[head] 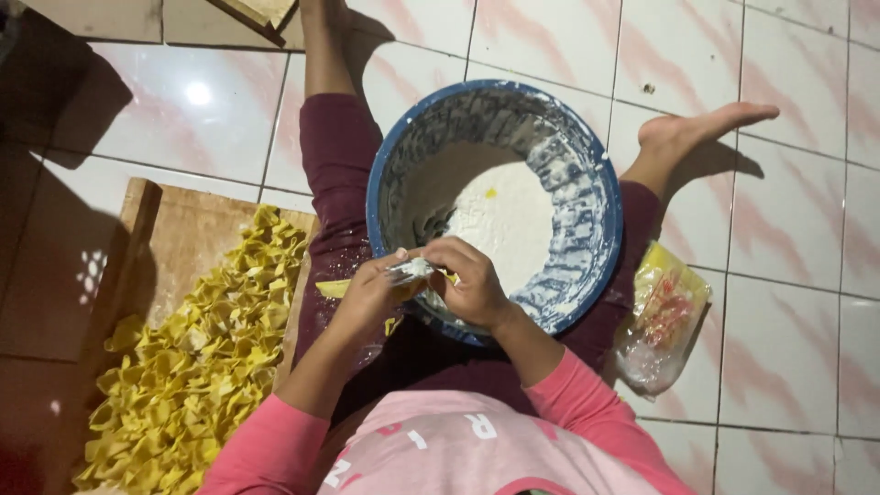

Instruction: Filling and folding yellow food wrappers with a white paste using a fork while sitting on the floor.

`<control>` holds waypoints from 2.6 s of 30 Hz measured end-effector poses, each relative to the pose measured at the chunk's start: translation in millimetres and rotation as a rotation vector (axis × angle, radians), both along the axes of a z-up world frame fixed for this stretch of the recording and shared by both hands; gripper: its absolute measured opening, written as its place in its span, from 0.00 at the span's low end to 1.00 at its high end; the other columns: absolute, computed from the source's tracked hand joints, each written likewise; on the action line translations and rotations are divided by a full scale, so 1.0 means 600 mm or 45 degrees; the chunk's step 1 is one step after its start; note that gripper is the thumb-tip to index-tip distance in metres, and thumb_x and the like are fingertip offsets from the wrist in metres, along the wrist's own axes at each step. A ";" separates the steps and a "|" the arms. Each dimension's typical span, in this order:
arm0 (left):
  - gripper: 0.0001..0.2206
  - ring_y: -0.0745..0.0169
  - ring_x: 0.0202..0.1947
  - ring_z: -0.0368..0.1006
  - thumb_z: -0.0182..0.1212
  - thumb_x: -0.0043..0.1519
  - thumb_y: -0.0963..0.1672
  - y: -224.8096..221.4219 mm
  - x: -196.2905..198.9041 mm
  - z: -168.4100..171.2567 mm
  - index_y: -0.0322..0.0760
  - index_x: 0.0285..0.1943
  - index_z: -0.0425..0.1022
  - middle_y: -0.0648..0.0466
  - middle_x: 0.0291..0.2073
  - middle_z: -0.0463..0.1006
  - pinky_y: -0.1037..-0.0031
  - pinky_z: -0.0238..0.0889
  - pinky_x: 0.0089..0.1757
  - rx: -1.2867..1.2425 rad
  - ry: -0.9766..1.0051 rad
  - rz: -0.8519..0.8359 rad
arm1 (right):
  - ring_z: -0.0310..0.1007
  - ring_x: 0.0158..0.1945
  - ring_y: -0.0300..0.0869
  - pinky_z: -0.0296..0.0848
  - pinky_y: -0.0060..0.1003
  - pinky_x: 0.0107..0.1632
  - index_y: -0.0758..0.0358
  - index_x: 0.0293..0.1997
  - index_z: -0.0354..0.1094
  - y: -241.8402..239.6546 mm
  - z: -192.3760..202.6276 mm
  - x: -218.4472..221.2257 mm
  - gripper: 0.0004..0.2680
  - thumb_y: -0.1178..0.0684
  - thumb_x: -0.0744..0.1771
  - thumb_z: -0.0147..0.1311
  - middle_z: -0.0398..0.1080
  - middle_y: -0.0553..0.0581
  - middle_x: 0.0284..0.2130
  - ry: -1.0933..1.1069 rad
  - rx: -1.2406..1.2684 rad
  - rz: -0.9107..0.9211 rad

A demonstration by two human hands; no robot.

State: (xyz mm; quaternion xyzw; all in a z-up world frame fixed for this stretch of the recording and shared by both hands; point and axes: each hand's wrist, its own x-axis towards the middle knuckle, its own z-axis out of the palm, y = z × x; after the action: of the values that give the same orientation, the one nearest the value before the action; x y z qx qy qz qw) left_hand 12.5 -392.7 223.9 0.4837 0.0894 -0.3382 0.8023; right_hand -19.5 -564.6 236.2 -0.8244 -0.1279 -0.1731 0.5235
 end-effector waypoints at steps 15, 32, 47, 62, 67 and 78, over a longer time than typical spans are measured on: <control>0.23 0.44 0.50 0.78 0.56 0.64 0.39 -0.056 0.009 -0.052 0.20 0.69 0.66 0.32 0.55 0.76 0.60 0.71 0.54 -0.326 0.381 0.027 | 0.75 0.23 0.38 0.76 0.33 0.28 0.69 0.32 0.78 -0.056 -0.006 0.003 0.01 0.65 0.63 0.65 0.74 0.58 0.27 0.208 0.363 -0.241; 0.14 0.65 0.35 0.78 0.70 0.58 0.39 -0.077 -0.002 -0.023 0.26 0.52 0.82 0.47 0.37 0.84 0.75 0.76 0.40 0.179 0.078 0.049 | 0.69 0.25 0.35 0.71 0.30 0.28 0.62 0.42 0.82 -0.066 -0.011 -0.012 0.08 0.64 0.63 0.60 0.78 0.57 0.32 0.200 0.291 -0.097; 0.19 0.58 0.37 0.81 0.74 0.54 0.40 -0.082 -0.024 -0.068 0.24 0.52 0.79 0.44 0.39 0.81 0.72 0.77 0.40 -0.101 0.167 0.331 | 0.67 0.31 0.35 0.73 0.31 0.36 0.67 0.41 0.78 -0.069 -0.021 -0.026 0.04 0.65 0.66 0.57 0.73 0.54 0.30 0.578 0.332 -0.238; 0.14 0.60 0.33 0.80 0.73 0.54 0.38 -0.095 -0.024 -0.088 0.26 0.48 0.82 0.41 0.36 0.80 0.78 0.78 0.34 -0.012 -0.147 0.332 | 0.57 0.14 0.32 0.60 0.26 0.14 0.72 0.39 0.72 -0.090 -0.099 -0.017 0.05 0.60 0.67 0.62 0.61 0.54 0.14 0.656 0.564 -0.247; 0.13 0.60 0.33 0.80 0.71 0.55 0.38 -0.096 -0.024 -0.078 0.26 0.47 0.82 0.41 0.36 0.81 0.78 0.78 0.35 -0.011 -0.174 0.329 | 0.58 0.20 0.27 0.60 0.20 0.21 0.72 0.43 0.70 -0.059 -0.048 -0.020 0.05 0.59 0.69 0.57 0.62 0.50 0.19 0.666 0.627 -0.209; 0.12 0.57 0.34 0.80 0.70 0.55 0.37 -0.099 -0.023 -0.089 0.25 0.47 0.81 0.40 0.35 0.80 0.76 0.78 0.33 0.016 -0.187 0.355 | 0.65 0.32 0.34 0.72 0.33 0.40 0.66 0.33 0.76 -0.061 -0.035 -0.033 0.06 0.64 0.69 0.56 0.72 0.57 0.23 0.575 0.136 -0.265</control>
State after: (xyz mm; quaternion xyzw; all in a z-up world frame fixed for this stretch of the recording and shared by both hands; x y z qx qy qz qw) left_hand -1.5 -451.9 170.8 0.4950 0.0988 -0.1869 0.8428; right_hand -39.2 -601.5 215.0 -0.8221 0.0871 -0.0440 0.5609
